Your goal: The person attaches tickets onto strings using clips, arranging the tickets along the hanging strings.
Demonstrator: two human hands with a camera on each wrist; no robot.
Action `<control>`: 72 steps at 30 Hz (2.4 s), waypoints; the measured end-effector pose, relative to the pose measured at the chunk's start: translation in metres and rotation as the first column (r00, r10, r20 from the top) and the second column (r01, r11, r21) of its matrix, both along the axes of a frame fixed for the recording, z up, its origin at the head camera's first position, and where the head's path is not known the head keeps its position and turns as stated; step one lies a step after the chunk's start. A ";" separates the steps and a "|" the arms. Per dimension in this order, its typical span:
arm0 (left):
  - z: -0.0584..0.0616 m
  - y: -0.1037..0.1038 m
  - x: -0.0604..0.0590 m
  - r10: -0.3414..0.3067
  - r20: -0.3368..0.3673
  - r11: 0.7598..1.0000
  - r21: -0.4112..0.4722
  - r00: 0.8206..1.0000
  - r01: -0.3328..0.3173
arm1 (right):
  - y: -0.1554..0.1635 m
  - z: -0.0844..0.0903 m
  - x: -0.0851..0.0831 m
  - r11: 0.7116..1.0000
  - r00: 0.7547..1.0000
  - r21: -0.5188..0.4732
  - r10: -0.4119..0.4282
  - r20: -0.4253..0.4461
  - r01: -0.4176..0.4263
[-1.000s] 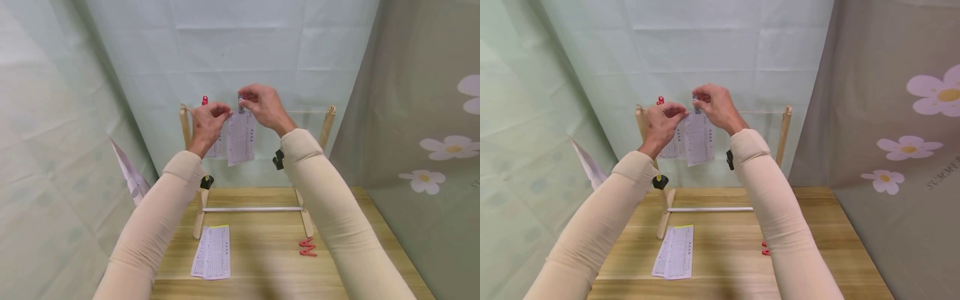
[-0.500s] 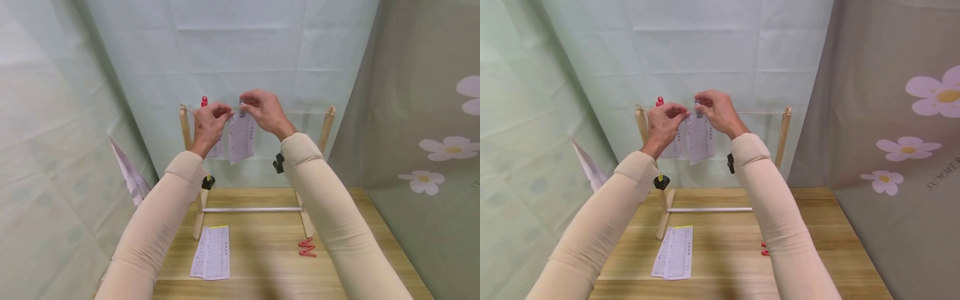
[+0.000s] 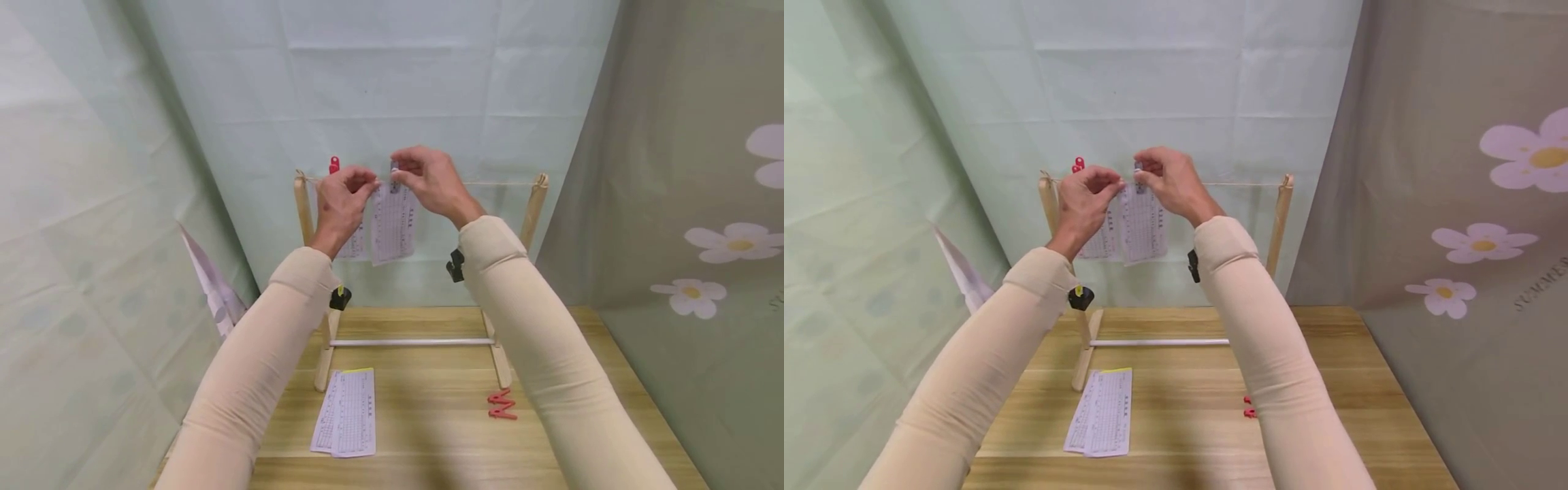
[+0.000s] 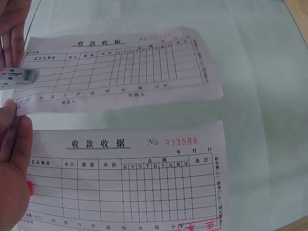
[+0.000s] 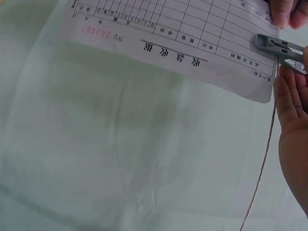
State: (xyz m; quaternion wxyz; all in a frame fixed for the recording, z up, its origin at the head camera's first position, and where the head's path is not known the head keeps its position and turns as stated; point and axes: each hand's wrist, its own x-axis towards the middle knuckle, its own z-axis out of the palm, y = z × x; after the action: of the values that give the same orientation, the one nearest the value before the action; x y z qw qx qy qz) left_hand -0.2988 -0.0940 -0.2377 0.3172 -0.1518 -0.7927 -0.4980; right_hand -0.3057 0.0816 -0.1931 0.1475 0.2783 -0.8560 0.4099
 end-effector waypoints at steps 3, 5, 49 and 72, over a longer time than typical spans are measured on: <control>-0.001 0.001 0.000 0.004 -0.004 1.000 -0.009 1.000 -0.004 | 0.000 -0.001 0.000 1.000 1.000 0.005 -0.003 0.014 0.003; -0.001 0.001 0.000 0.004 -0.008 1.000 -0.010 1.000 -0.004 | 0.000 -0.002 -0.001 1.000 1.000 0.003 -0.001 0.021 0.001; -0.042 -0.054 0.042 -0.165 0.042 0.935 -0.310 0.985 0.170 | 0.080 -0.047 0.060 0.984 0.977 0.153 0.118 -0.178 -0.091; -0.099 -0.081 0.058 -0.124 0.162 0.922 -0.345 0.979 0.174 | 0.135 -0.126 0.091 0.992 0.998 0.124 0.000 -0.063 0.008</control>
State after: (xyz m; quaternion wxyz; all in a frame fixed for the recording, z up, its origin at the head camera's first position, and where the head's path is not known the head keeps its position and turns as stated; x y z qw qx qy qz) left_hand -0.2411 -0.1750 -0.3362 0.1901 -0.2324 -0.8760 -0.3775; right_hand -0.2146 0.2167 -0.3191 0.1574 0.2979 -0.8754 0.3466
